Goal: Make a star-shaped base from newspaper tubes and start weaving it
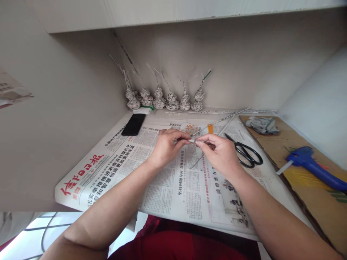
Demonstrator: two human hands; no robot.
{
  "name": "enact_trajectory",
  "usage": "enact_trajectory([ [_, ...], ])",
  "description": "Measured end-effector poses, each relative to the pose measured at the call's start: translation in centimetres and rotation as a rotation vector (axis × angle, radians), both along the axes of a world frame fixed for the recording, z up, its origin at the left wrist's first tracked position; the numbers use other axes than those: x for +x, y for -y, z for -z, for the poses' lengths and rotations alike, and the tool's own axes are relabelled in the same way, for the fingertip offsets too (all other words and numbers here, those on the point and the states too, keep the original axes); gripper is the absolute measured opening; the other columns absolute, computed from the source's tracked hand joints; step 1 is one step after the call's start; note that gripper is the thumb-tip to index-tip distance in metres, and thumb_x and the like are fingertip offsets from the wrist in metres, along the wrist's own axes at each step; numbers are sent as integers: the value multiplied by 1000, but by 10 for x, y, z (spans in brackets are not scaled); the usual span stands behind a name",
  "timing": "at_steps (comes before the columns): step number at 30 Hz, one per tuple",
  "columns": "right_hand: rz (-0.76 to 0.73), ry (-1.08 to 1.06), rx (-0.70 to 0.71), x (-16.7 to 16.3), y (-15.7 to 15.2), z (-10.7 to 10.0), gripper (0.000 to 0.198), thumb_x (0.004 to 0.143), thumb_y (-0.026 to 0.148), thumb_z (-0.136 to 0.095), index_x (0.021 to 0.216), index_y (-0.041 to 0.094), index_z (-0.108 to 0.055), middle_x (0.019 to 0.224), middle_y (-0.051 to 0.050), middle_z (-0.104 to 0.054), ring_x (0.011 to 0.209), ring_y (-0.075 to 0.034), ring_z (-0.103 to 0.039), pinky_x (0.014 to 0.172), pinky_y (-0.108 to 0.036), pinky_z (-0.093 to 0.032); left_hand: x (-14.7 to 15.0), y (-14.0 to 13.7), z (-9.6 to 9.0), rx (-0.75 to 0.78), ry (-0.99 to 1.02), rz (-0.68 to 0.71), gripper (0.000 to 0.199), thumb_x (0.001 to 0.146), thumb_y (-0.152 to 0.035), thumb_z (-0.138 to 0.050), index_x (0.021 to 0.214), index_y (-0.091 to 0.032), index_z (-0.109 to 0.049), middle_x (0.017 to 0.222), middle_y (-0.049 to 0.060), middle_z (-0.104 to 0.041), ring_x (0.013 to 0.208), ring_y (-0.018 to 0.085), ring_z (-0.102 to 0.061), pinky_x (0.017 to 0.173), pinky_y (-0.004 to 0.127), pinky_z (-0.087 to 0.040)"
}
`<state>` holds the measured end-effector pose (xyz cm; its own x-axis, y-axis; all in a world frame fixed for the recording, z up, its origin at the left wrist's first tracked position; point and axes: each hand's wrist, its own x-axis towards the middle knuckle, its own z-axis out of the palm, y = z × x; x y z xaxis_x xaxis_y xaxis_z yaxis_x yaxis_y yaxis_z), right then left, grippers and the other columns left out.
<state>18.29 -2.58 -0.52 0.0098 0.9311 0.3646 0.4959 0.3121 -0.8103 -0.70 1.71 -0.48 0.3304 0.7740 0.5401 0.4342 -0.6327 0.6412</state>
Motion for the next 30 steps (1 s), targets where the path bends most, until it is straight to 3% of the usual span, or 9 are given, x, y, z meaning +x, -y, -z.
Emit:
enact_trajectory([
  [5,-51,-113,-87,1,-2,-1,15,84,36,-69,89,22,-73,88,-3,-76,79,-18,-68,73,-33,-50,-1,2,-2,5,-44,-5,8,85,-31,-71,83,-23,-73,86,3,-76,84,20,-67,90,38,-42],
  [11,-113,-249,-259,3,-7,3,20,81,40,-70,81,20,-71,73,-1,-72,69,-16,-65,69,-32,-49,0,5,-4,41,-156,-49,5,86,-23,-71,81,-21,-70,84,1,-74,85,18,-64,90,40,-38],
  [17,-123,-266,-311,-3,-6,6,18,80,38,-70,81,20,-72,74,-2,-73,69,-15,-65,70,-32,-50,-1,3,0,11,-124,46,4,85,-26,-73,88,-24,-74,90,0,-76,90,18,-67,91,38,-42],
  [25,-88,-344,-447,-4,-8,9,20,78,39,-68,72,20,-65,68,-2,-71,59,-14,-61,60,-29,-47,2,8,-2,8,-217,23,6,84,-17,-70,80,-20,-70,84,0,-74,87,18,-65,89,39,-40],
  [27,-69,-269,-436,-2,-8,10,21,82,39,-64,73,20,-65,68,-2,-72,59,-15,-62,60,-30,-47,3,8,-1,-6,-234,27,5,84,-17,-70,80,-20,-69,84,-1,-74,87,18,-65,90,39,-39],
  [30,29,-83,-283,3,-8,9,22,86,38,-60,75,21,-66,71,-3,-73,63,-17,-65,64,-31,-48,3,6,0,-29,-226,13,4,85,-17,-69,81,-19,-69,84,0,-74,85,18,-64,88,38,-40],
])
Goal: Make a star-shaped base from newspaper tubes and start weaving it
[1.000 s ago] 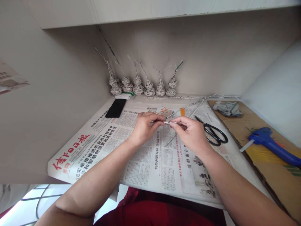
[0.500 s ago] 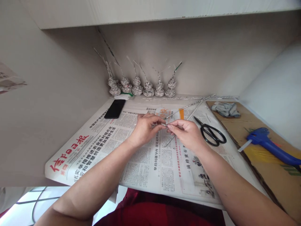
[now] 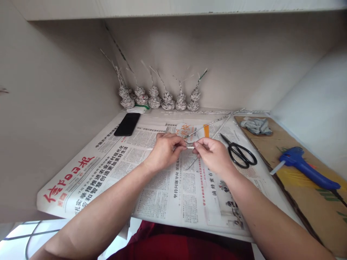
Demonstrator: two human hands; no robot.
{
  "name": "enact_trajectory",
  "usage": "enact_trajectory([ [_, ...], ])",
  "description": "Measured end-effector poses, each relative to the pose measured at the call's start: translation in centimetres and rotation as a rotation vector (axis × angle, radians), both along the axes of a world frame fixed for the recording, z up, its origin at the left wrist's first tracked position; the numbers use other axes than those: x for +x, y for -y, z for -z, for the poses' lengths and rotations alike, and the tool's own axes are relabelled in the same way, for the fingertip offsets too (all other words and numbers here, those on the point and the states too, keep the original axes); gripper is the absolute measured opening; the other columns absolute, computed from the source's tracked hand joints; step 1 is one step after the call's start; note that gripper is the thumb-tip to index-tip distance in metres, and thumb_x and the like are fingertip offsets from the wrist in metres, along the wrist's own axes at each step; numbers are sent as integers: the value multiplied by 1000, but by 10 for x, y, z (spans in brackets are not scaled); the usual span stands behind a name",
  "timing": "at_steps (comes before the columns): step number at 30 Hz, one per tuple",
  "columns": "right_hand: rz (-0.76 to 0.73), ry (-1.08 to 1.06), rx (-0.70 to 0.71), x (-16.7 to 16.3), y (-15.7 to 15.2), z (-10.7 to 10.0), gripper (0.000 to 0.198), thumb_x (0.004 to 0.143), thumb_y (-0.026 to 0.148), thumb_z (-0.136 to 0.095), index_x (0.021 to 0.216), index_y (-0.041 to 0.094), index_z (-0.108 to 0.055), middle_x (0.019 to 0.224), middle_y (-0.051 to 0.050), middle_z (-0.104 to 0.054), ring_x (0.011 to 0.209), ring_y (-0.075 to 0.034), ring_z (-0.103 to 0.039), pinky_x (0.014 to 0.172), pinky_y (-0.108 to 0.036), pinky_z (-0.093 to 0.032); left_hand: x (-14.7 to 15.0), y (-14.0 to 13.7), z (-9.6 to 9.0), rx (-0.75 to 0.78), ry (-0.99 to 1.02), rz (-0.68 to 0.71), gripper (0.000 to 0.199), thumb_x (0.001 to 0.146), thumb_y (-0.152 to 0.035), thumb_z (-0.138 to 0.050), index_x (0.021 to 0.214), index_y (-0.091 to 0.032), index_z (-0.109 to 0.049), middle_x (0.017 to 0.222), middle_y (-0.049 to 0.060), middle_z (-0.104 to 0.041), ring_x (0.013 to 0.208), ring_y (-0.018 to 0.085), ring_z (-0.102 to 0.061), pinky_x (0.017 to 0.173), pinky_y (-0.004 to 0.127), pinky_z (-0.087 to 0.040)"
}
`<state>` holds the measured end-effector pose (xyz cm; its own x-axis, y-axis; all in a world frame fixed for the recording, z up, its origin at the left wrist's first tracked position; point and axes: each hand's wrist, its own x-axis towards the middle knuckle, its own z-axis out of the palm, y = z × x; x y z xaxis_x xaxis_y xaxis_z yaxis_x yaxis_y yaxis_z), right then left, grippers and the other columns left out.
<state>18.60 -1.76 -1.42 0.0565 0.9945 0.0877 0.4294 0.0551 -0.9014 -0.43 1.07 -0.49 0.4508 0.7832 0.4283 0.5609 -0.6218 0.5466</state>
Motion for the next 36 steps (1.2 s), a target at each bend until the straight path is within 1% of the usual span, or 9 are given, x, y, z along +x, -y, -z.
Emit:
enact_trajectory([
  [3,42,79,112,5,-1,-2,20,89,36,-58,82,21,-69,75,-4,-74,69,-18,-68,68,-32,-50,-1,-2,1,-15,29,-22,4,85,-18,-68,81,-19,-70,83,1,-73,81,17,-64,83,35,-43],
  [8,-104,-9,144,2,0,-2,23,87,30,-62,106,22,-72,101,-5,-76,90,-19,-71,79,-33,-53,-2,-3,1,-15,41,-17,5,85,-19,-68,79,-19,-69,81,1,-72,81,16,-63,82,34,-44],
  [10,-111,23,128,-2,2,-1,20,84,32,-66,101,23,-73,100,-5,-77,87,-19,-70,76,-32,-53,-2,-2,0,-14,36,-14,5,85,-18,-68,80,-19,-68,82,0,-72,82,17,-63,83,34,-44],
  [12,-101,97,105,-3,3,0,14,84,35,-66,89,22,-72,87,-3,-76,75,-18,-68,67,-30,-50,-1,0,0,-20,22,-4,6,85,-18,-68,79,-19,-68,81,0,-72,81,17,-64,84,35,-43],
  [15,-81,169,82,5,-1,-1,21,87,38,-61,75,22,-66,71,-1,-72,62,-16,-63,60,-29,-45,0,1,0,-33,-10,15,6,85,-18,-68,79,-19,-68,80,0,-72,80,17,-64,84,36,-42],
  [22,247,280,123,39,-20,-3,35,87,49,-58,66,21,-61,62,-3,-70,54,-17,-61,58,-29,-43,0,1,4,-72,-145,32,9,87,-19,-64,79,-20,-68,82,0,-73,84,18,-65,89,39,-39],
  [28,167,477,105,38,-23,9,19,84,38,-62,78,22,-69,71,-3,-73,61,-18,-63,62,-31,-44,2,3,6,-99,-194,81,9,86,-24,-66,79,-21,-71,82,0,-74,85,19,-66,93,41,-38],
  [32,144,518,93,34,-24,16,17,77,38,-69,71,23,-67,70,-3,-71,65,-21,-63,66,-33,-45,3,4,8,-107,-193,111,9,85,-25,-67,78,-21,-72,80,0,-75,83,20,-67,93,41,-39],
  [36,168,468,69,36,-25,18,13,77,33,-67,69,23,-66,68,-4,-70,65,-21,-64,67,-34,-45,3,4,8,-126,-213,120,7,85,-23,-68,79,-22,-72,82,0,-75,84,20,-68,96,42,-39],
])
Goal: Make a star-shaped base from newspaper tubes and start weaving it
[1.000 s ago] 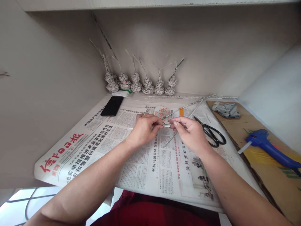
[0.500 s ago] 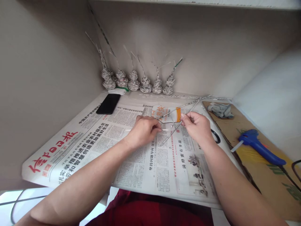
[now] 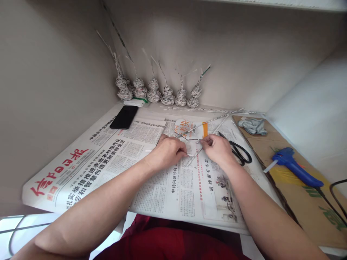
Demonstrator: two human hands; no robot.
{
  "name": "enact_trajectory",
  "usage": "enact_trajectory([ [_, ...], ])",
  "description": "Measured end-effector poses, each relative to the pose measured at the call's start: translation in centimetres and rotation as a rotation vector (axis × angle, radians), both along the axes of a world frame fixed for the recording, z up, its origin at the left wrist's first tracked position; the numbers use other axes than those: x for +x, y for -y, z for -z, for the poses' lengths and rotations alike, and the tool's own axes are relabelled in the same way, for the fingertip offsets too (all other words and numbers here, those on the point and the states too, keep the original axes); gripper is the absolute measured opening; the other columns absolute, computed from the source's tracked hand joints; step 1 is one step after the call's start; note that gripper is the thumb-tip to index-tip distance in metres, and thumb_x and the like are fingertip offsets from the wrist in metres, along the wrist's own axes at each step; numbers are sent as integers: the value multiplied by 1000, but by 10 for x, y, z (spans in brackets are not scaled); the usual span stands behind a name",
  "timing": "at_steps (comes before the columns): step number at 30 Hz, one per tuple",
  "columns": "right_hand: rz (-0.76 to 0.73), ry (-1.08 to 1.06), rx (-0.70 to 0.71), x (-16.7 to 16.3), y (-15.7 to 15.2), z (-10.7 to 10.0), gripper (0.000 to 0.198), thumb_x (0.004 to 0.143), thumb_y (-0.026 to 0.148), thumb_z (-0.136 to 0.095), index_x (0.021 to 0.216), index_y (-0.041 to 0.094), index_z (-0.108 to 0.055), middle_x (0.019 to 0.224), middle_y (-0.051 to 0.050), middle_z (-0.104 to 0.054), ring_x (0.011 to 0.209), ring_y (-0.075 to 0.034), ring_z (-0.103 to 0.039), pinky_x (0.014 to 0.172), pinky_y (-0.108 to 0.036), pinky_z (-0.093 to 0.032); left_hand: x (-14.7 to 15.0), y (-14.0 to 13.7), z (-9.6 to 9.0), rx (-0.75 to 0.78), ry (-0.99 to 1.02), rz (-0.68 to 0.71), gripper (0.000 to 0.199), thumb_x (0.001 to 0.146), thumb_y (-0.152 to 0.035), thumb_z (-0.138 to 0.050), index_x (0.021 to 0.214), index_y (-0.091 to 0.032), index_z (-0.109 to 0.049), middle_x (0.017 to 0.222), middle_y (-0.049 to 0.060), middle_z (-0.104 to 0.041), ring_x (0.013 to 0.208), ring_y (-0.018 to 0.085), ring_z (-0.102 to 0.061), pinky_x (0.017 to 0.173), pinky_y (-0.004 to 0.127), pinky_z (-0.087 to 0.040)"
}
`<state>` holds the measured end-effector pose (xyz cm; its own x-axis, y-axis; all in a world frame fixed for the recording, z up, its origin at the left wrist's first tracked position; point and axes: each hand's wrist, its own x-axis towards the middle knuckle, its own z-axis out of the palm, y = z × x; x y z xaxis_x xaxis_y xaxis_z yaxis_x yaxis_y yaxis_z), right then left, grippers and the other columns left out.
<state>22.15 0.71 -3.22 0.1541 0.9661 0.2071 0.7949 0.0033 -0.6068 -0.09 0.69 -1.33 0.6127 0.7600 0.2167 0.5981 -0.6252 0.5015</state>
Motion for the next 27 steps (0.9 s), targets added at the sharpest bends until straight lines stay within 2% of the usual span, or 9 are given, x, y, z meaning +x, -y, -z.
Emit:
enact_trajectory([
  [7,-46,-267,-21,-3,1,-4,21,85,41,-56,83,22,-62,72,-2,-71,56,-17,-63,57,-30,-48,0,-3,2,3,69,0,7,84,-22,-68,78,-20,-70,78,-1,-73,76,16,-66,83,33,-44],
  [13,-154,-404,-73,-11,3,-6,14,81,35,-62,81,21,-62,74,-2,-72,64,-16,-63,64,-29,-47,0,0,0,24,45,-1,7,84,-21,-67,78,-19,-69,77,0,-73,74,16,-65,82,34,-44],
  [17,-185,-471,-107,-16,7,-12,13,78,30,-66,88,20,-64,75,-1,-71,69,-16,-64,69,-30,-49,1,1,-2,9,41,-5,7,84,-20,-67,77,-19,-69,77,1,-73,74,16,-65,83,35,-44],
  [20,-217,-461,-121,-16,7,-13,16,79,27,-66,94,21,-66,82,-2,-74,76,-17,-68,76,-32,-51,0,1,-2,-8,26,9,7,84,-21,-67,77,-19,-70,76,0,-73,74,16,-65,81,33,-44],
  [23,-235,-439,-125,-10,5,-9,13,82,29,-63,91,21,-68,85,-4,-76,79,-19,-71,77,-34,-52,0,0,0,-15,16,28,8,84,-23,-67,79,-20,-72,76,0,-73,73,16,-66,79,31,-45],
  [27,-108,-235,-34,-2,2,-4,15,83,35,-63,84,22,-69,75,-3,-74,64,-18,-67,67,-32,-50,0,0,0,-31,-9,36,9,84,-23,-66,78,-20,-72,77,1,-74,73,16,-66,77,30,-45],
])
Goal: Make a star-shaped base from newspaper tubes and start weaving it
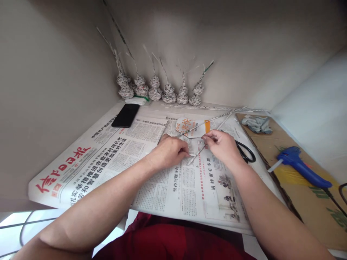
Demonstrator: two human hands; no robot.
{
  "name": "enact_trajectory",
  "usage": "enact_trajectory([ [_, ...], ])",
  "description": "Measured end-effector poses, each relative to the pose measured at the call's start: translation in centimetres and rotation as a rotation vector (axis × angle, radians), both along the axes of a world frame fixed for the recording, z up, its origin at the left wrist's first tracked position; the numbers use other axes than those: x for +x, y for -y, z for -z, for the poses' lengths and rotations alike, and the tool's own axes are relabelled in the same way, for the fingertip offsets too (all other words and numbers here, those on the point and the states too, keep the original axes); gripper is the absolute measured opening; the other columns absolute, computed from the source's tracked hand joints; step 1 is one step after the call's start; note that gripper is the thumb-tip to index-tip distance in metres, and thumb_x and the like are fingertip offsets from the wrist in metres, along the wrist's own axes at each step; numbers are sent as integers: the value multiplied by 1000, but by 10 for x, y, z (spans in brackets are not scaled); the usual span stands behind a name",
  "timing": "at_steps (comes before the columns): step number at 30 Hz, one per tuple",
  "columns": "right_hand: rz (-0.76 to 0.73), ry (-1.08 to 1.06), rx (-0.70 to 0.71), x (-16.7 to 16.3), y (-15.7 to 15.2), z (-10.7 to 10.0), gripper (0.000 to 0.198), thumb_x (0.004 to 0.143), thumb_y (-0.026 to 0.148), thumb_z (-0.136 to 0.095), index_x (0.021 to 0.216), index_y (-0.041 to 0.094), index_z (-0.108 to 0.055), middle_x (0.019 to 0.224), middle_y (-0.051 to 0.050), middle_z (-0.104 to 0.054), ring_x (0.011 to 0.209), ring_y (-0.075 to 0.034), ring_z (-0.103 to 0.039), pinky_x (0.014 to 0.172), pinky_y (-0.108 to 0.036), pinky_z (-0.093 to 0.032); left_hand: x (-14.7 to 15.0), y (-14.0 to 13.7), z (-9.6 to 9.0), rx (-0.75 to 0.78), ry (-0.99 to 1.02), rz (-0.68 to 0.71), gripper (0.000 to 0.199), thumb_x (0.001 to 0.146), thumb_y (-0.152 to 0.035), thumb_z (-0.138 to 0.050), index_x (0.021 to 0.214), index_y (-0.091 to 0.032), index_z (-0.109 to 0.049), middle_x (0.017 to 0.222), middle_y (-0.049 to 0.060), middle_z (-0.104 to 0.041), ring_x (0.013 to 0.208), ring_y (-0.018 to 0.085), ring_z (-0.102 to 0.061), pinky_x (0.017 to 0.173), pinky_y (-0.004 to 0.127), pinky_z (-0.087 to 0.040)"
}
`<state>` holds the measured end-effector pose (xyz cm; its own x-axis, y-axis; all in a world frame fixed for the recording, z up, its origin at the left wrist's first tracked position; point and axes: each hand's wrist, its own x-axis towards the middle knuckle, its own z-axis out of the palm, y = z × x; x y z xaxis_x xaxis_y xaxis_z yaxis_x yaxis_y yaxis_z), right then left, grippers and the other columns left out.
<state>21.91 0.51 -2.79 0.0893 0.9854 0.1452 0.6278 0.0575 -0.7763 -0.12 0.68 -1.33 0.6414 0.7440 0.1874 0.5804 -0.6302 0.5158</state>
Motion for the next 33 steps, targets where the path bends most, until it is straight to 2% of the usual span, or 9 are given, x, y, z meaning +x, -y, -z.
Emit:
enact_trajectory([
  [3,25,153,5,-1,1,1,14,80,36,-68,79,22,-70,71,-2,-72,61,-18,-63,64,-32,-47,0,1,-1,-16,-6,-4,9,84,-24,-67,77,-20,-71,76,1,-74,72,16,-66,76,30,-45],
  [8,-1,317,102,-7,2,7,11,76,33,-71,75,22,-71,74,-4,-70,69,-20,-61,70,-35,-45,0,2,-2,-53,28,10,9,83,-24,-68,76,-20,-71,74,-1,-73,70,15,-65,75,29,-46],
  [12,-27,225,103,-9,1,9,14,82,34,-65,79,22,-71,74,-3,-71,66,-19,-63,68,-33,-47,-1,1,-1,-87,36,30,10,84,-26,-67,78,-21,-72,71,-1,-72,66,14,-63,70,27,-46],
  [17,-110,-49,117,-11,4,0,18,87,34,-61,94,23,-74,93,-3,-77,80,-18,-68,75,-32,-50,-1,1,0,-91,28,-2,15,88,-27,-63,79,-21,-72,72,-1,-71,66,13,-62,67,25,-44],
  [21,-180,94,17,-8,6,-9,14,80,36,-70,76,23,-72,75,-1,-72,65,-17,-62,65,-32,-48,-1,1,0,-107,16,7,19,91,-21,-55,84,-22,-72,82,0,-74,76,15,-66,74,26,-46],
  [24,-330,168,-4,-5,9,-14,6,80,23,-67,83,25,-72,89,-2,-73,84,-20,-65,77,-35,-50,-1,1,0,-122,31,1,24,91,-14,-49,92,-23,-71,82,-1,-74,76,15,-66,76,26,-46],
  [27,-442,302,36,-7,14,-16,21,75,14,-69,93,25,-73,100,-4,-71,103,-25,-61,92,-39,-48,-2,1,1,-135,66,-7,21,90,-16,-53,97,-24,-71,84,-1,-74,77,14,-66,74,26,-46],
  [30,-483,409,54,-11,18,-17,17,75,15,-74,90,23,-72,99,-7,-69,107,-27,-57,95,-42,-46,-3,2,1,-146,82,14,12,89,-24,-60,92,-23,-71,85,-1,-74,78,14,-65,71,25,-44],
  [33,-493,438,48,-13,19,-17,12,78,14,-72,87,22,-71,95,-7,-67,103,-26,-56,92,-41,-46,-4,1,1,-153,63,33,15,89,-31,-61,85,-22,-72,78,-2,-72,73,13,-63,68,24,-42],
])
